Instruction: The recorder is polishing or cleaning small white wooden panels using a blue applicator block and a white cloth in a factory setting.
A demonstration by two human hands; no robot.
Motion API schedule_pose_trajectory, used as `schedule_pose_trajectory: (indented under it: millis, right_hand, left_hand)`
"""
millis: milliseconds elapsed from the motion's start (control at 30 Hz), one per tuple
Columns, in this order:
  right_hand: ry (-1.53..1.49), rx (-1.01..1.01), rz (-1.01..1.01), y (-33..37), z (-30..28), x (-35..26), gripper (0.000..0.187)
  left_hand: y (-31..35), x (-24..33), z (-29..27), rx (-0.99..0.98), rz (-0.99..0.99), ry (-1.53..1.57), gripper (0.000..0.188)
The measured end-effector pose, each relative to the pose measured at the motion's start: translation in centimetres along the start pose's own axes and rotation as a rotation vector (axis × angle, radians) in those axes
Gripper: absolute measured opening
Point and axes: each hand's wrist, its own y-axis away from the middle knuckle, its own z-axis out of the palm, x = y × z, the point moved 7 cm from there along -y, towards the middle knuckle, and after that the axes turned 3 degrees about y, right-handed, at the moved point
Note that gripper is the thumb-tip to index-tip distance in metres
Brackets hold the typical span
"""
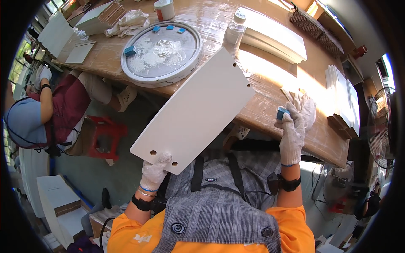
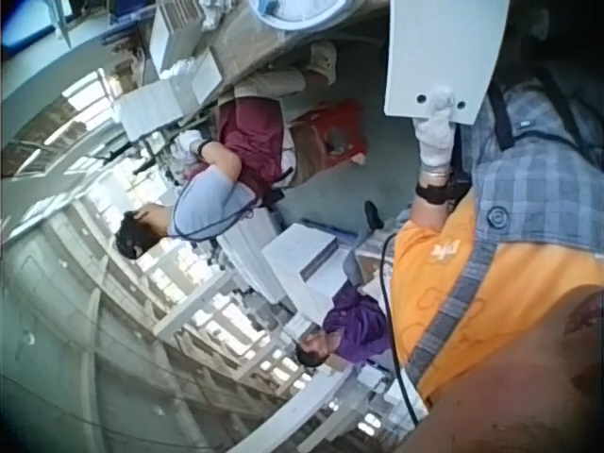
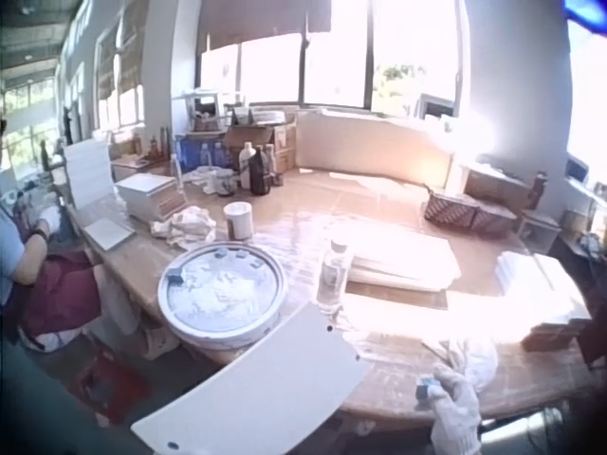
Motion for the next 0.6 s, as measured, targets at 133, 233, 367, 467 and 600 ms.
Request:
schedule_pose_trajectory:
  millis: [133, 233, 367, 467, 600]
  right_hand:
    - [-0.012, -0.058, -0.071, 0.0, 1.3, -1.5, 0.038]
    - [-0.030, -0.131, -0.038, -0.3, 2.6, -2.2, 0.039]
    - [-0.246, -0.358, 0.086, -2.0, 5.2, -1.2, 0.041]
    - [-0.602, -0.562, 0.314, -2.1, 8.1, -0.8, 0.042]
    - [-0.890, -0.704, 0.560, -2.6, 10.8, -0.4, 0.038]
  left_hand:
    - [0.6, -0.2, 0.2, -0.048, 0.010, 0.012, 0.053]
    - [1.0, -1.1, -0.1, 0.004, -0.070, 0.082, 0.053]
    - [1.5, -2.7, -0.5, -0.017, -0.149, 0.118, 0.045]
    - [1.5, -4.8, -2.0, 0.010, -0.254, 0.185, 0.045]
    - [1.1, -5.9, -2.2, 0.001, -0.274, 0.204, 0.047]
